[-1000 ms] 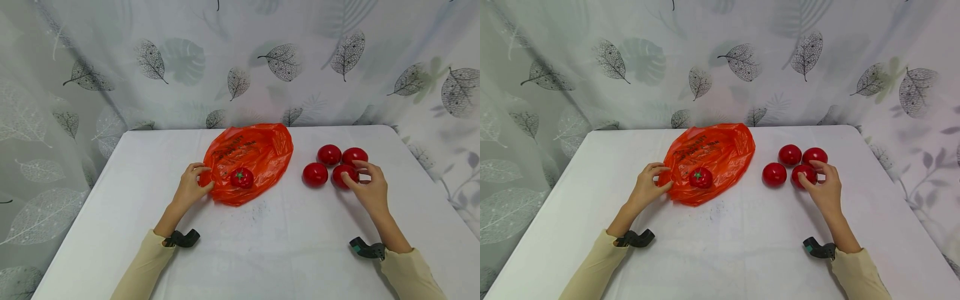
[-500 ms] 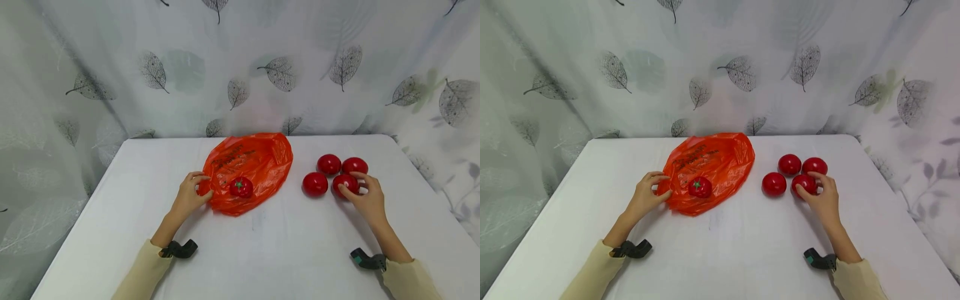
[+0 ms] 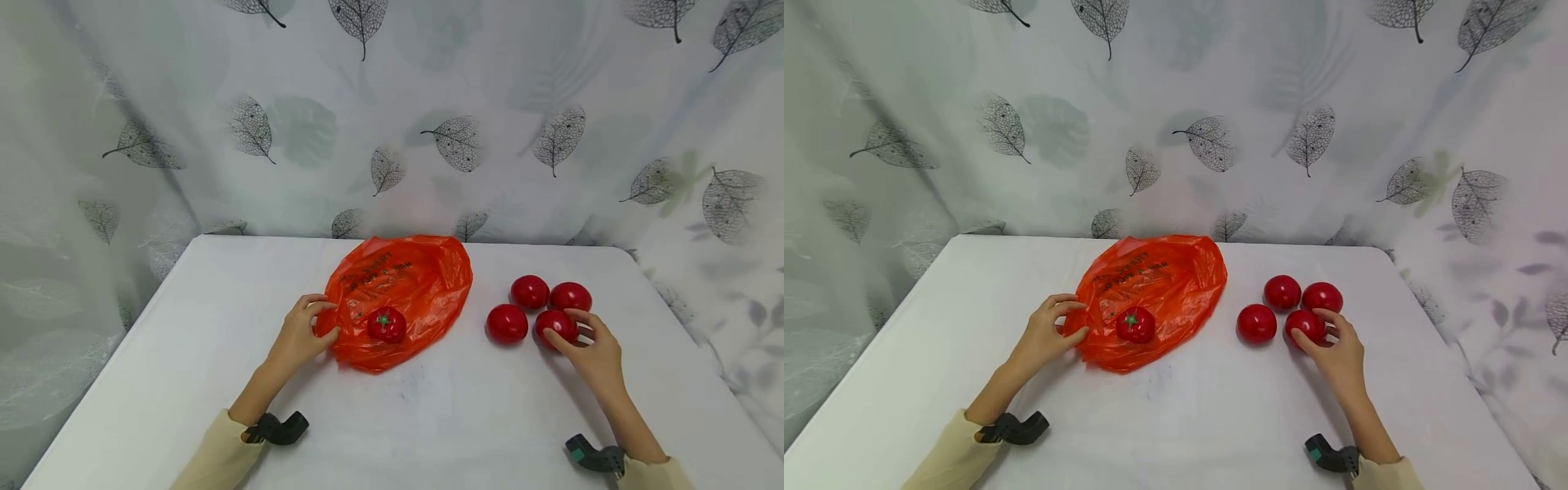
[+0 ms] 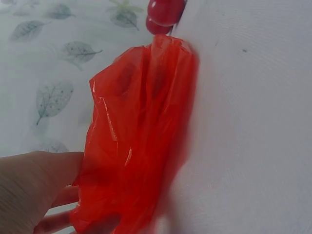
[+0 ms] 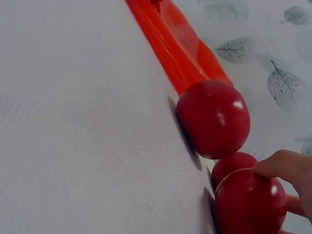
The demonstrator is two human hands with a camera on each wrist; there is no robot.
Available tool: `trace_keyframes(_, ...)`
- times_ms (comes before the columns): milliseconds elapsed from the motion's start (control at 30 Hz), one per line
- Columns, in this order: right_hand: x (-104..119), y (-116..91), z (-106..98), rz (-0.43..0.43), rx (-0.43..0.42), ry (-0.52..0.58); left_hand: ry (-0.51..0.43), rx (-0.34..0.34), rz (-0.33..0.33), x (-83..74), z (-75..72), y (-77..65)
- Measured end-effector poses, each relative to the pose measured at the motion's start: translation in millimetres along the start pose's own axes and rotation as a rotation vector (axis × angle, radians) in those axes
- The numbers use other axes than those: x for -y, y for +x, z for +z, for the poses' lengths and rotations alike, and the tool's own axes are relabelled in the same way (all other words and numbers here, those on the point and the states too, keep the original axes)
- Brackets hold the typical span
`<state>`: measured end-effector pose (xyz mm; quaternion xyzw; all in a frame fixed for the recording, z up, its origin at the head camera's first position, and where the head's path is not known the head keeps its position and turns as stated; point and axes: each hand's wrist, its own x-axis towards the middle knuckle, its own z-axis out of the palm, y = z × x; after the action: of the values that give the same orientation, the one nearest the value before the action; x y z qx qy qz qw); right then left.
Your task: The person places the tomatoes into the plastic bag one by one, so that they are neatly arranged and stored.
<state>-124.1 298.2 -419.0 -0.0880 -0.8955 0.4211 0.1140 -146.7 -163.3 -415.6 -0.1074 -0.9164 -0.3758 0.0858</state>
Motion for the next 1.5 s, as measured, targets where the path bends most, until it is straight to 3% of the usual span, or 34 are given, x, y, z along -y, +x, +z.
trace_keyframes(300,-12,-3,-24,0.042,-0.093,-0.027,-0.042,0.027,-0.005,-4.3,16.8,0.5)
trace_keyframes(500,-8,-10,-26,0.074,-0.102,-0.018,-0.036,0.054,-0.001,-3.5,19.7,1.6)
trace_keyframes(633,-6,-10,-23,0.072,-0.113,0.009,-0.035,0.031,0.013,-2.9,19.2,0.4)
trace_keyframes(733,-17,-8,-23,0.067,-0.127,-0.001,-0.028,0.030,0.015,-1.6,19.8,-2.4)
trace_keyframes(900,-55,-1,-22,0.021,-0.155,-0.034,-0.020,0.043,0.017,-0.3,22.0,-7.0)
trace_keyframes(1067,-55,-2,-23,0.021,-0.164,-0.007,-0.006,0.046,0.022,-0.2,17.7,-5.9)
trace_keyframes(1167,-61,10,-17,-0.024,-0.198,0.028,0.005,0.037,0.024,-1.1,9.8,-0.7)
trace_keyframes(1333,-34,20,-11,-0.094,-0.208,0.090,0.022,0.010,0.032,-4.5,-1.6,5.7)
trace_keyframes(1500,15,6,-10,-0.088,-0.167,0.152,0.034,0.026,0.008,-6.7,-4.0,2.8)
